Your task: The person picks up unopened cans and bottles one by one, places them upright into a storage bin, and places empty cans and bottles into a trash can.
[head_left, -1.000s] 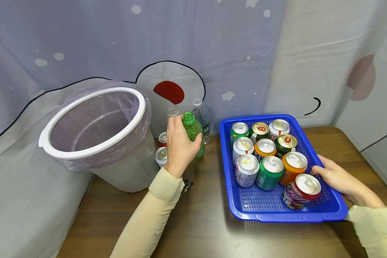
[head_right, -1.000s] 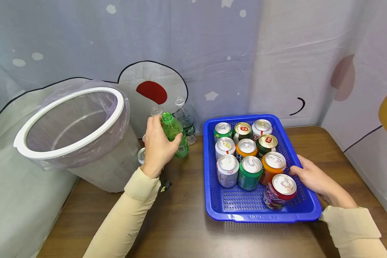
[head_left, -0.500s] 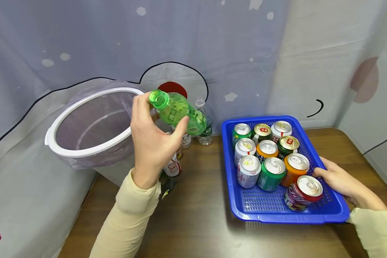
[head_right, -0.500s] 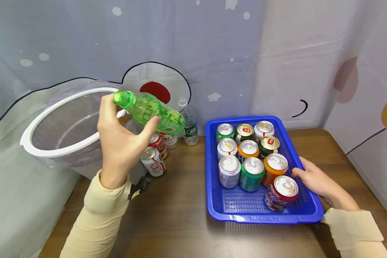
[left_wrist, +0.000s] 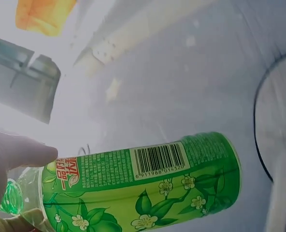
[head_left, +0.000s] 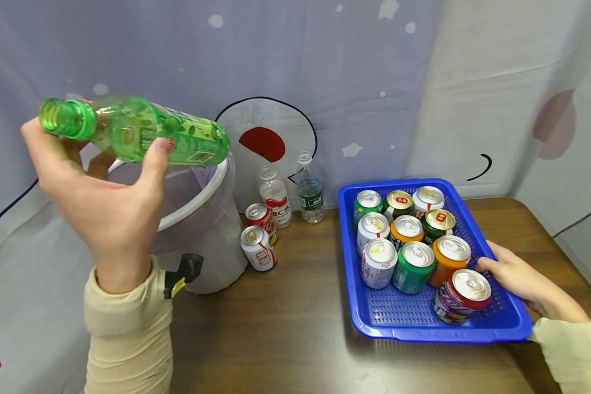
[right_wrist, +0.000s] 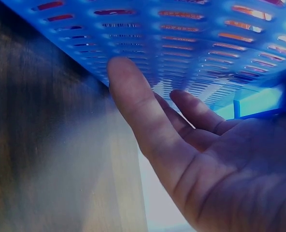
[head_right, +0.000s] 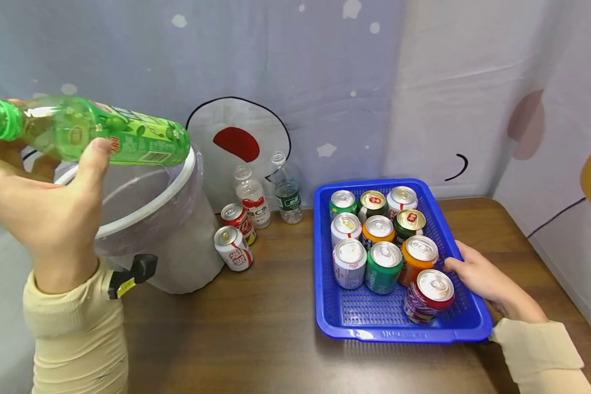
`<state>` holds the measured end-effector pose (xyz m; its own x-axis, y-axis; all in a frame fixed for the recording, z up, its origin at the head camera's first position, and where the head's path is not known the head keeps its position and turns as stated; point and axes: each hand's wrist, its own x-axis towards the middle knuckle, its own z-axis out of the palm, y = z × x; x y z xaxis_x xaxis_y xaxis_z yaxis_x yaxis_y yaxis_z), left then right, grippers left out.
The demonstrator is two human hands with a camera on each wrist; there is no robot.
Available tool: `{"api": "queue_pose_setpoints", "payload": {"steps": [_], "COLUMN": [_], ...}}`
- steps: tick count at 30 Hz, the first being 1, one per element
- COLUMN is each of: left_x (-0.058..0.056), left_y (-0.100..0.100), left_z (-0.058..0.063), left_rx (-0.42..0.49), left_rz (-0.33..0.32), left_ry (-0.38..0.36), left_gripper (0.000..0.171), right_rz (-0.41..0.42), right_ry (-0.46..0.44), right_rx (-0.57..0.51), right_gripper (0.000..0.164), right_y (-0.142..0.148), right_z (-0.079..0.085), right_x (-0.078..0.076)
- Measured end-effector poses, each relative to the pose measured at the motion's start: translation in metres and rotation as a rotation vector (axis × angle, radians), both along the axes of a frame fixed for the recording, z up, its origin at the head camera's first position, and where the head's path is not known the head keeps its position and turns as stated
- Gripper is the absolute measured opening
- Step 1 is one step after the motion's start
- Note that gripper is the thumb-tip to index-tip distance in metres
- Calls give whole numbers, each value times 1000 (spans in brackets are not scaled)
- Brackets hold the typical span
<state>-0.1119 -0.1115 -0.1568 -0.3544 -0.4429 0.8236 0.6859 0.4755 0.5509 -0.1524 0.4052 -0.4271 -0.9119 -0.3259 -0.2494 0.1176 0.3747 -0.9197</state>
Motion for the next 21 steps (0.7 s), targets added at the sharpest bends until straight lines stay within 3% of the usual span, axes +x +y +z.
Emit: {"api": "queue_pose_setpoints", "payload": {"steps": [3, 9, 21], "left_x": [-2, -9, -45], "left_y": [-15, -41, -102], "left_z": [-3, -22, -59], "left_rx": [-3, -109, -360], "left_rz": [83, 328, 451], "left_ry": [-23, -194, -414], "left_gripper": [52, 46, 49], "right_rz": [7, 11, 2], "right_ry": [5, 20, 30], "right_rx": [-3, 2, 5], "right_gripper": [52, 53, 53], "right_y": [-1, 0, -1], "right_z": [0, 1, 0], "right_x": [-1, -2, 1]}}
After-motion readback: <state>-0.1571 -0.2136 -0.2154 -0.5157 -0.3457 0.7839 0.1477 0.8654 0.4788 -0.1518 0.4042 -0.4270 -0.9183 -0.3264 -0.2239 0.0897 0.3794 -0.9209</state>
